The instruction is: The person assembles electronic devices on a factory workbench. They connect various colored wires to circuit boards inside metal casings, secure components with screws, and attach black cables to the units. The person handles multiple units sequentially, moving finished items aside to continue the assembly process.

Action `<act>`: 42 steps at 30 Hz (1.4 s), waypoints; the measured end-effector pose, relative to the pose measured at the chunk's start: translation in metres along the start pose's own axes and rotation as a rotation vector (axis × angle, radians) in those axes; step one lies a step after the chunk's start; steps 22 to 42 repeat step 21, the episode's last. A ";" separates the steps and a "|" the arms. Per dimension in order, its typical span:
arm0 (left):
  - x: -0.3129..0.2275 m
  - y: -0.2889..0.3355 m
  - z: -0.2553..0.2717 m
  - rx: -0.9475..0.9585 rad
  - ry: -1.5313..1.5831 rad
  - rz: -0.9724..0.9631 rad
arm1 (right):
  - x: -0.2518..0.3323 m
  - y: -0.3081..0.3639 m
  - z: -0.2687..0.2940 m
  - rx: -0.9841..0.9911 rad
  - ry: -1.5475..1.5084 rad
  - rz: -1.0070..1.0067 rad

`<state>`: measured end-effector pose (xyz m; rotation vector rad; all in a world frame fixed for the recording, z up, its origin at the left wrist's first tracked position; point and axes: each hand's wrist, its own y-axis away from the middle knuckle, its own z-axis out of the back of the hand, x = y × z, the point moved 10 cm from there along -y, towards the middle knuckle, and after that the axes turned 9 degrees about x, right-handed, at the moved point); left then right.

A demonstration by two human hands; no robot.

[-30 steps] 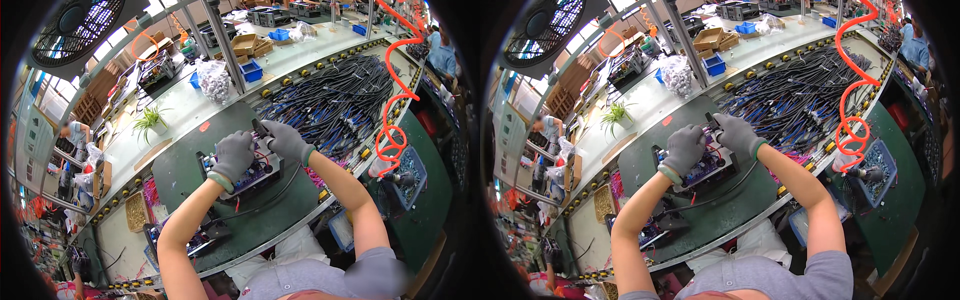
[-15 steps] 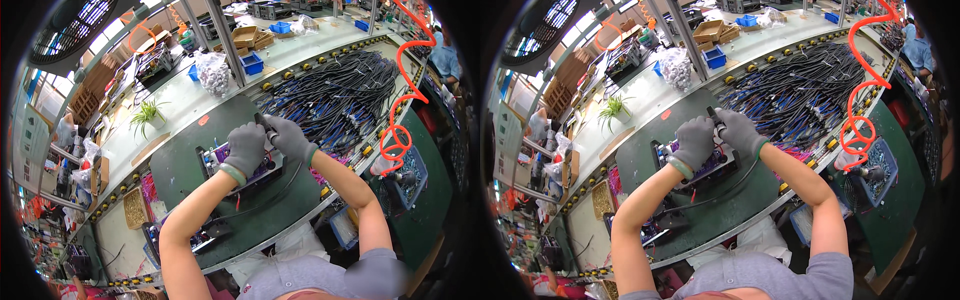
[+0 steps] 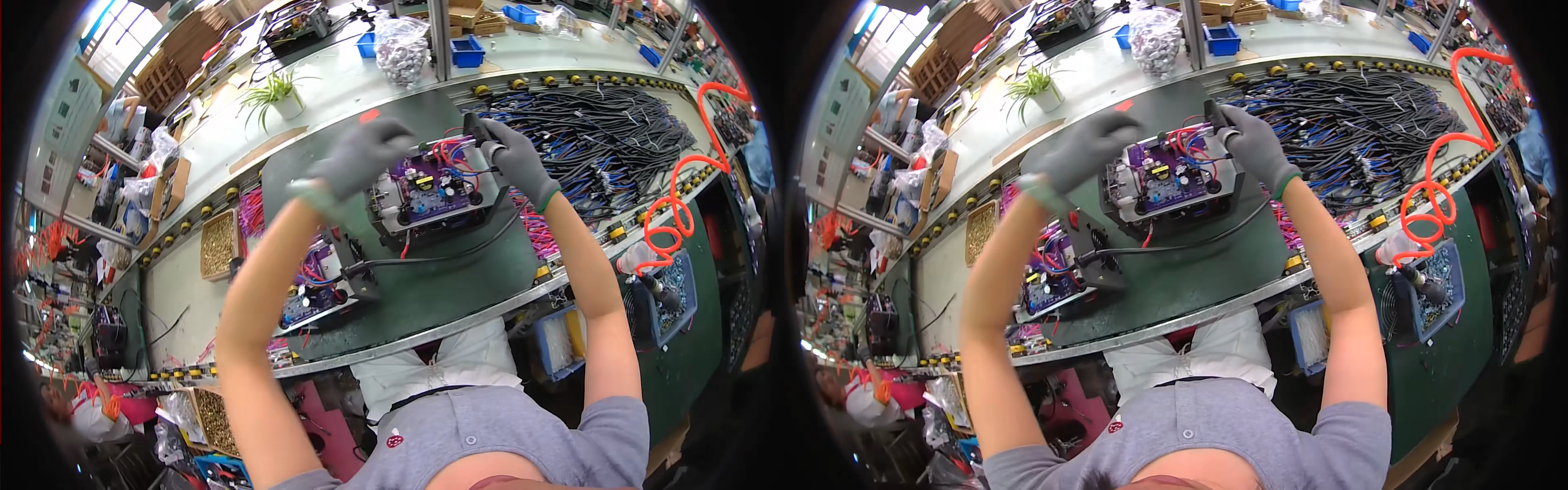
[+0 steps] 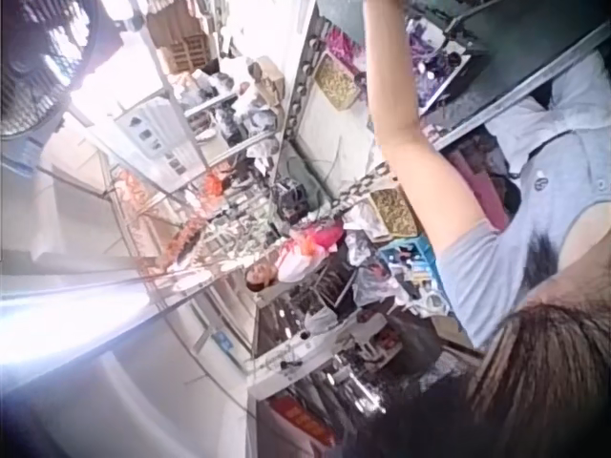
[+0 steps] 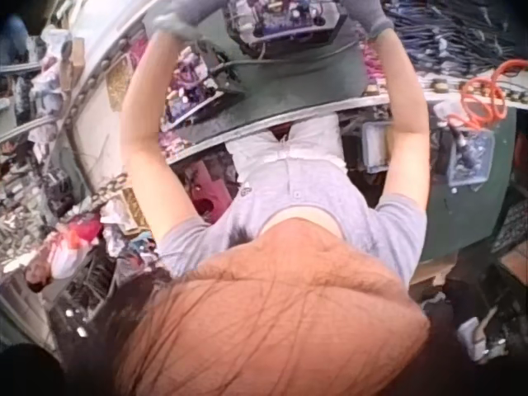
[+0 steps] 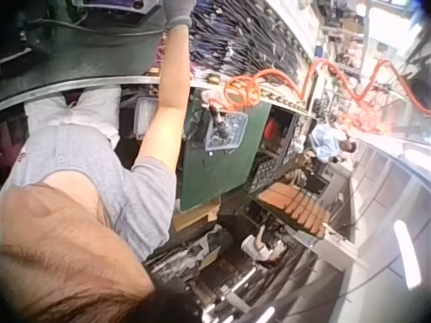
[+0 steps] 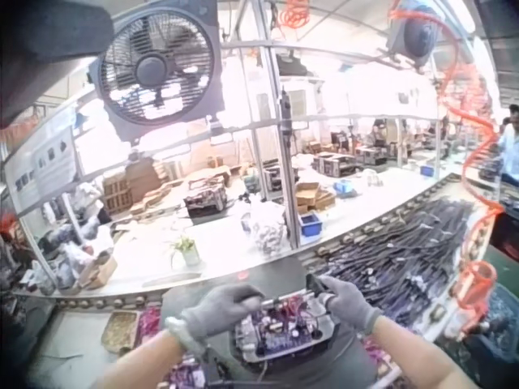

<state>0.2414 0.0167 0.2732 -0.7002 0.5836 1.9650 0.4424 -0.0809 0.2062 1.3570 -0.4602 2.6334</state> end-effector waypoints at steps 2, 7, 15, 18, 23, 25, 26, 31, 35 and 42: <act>0.037 0.074 0.061 -0.193 0.078 0.061 | -0.005 0.001 0.005 -0.016 -0.004 0.006; 0.172 0.318 0.124 -0.506 -0.123 0.446 | 0.040 0.025 0.016 -0.288 0.402 0.257; 0.232 0.332 -0.093 -0.157 0.083 0.659 | 0.083 0.089 -0.116 0.014 0.918 0.585; 0.258 0.316 -0.094 -0.370 0.088 0.340 | 0.072 0.065 -0.118 0.007 0.936 0.636; 0.254 0.313 -0.060 -0.338 0.285 0.366 | 0.100 0.012 -0.099 0.046 0.738 0.618; 0.254 0.313 -0.060 -0.338 0.285 0.366 | 0.100 0.012 -0.099 0.046 0.738 0.618; 0.254 0.313 -0.060 -0.338 0.285 0.366 | 0.100 0.012 -0.099 0.046 0.738 0.618; 0.254 0.313 -0.060 -0.338 0.285 0.366 | 0.100 0.012 -0.099 0.046 0.738 0.618; 0.254 0.313 -0.060 -0.338 0.285 0.366 | 0.100 0.012 -0.099 0.046 0.738 0.618; 0.254 0.313 -0.060 -0.338 0.285 0.366 | 0.100 0.012 -0.099 0.046 0.738 0.618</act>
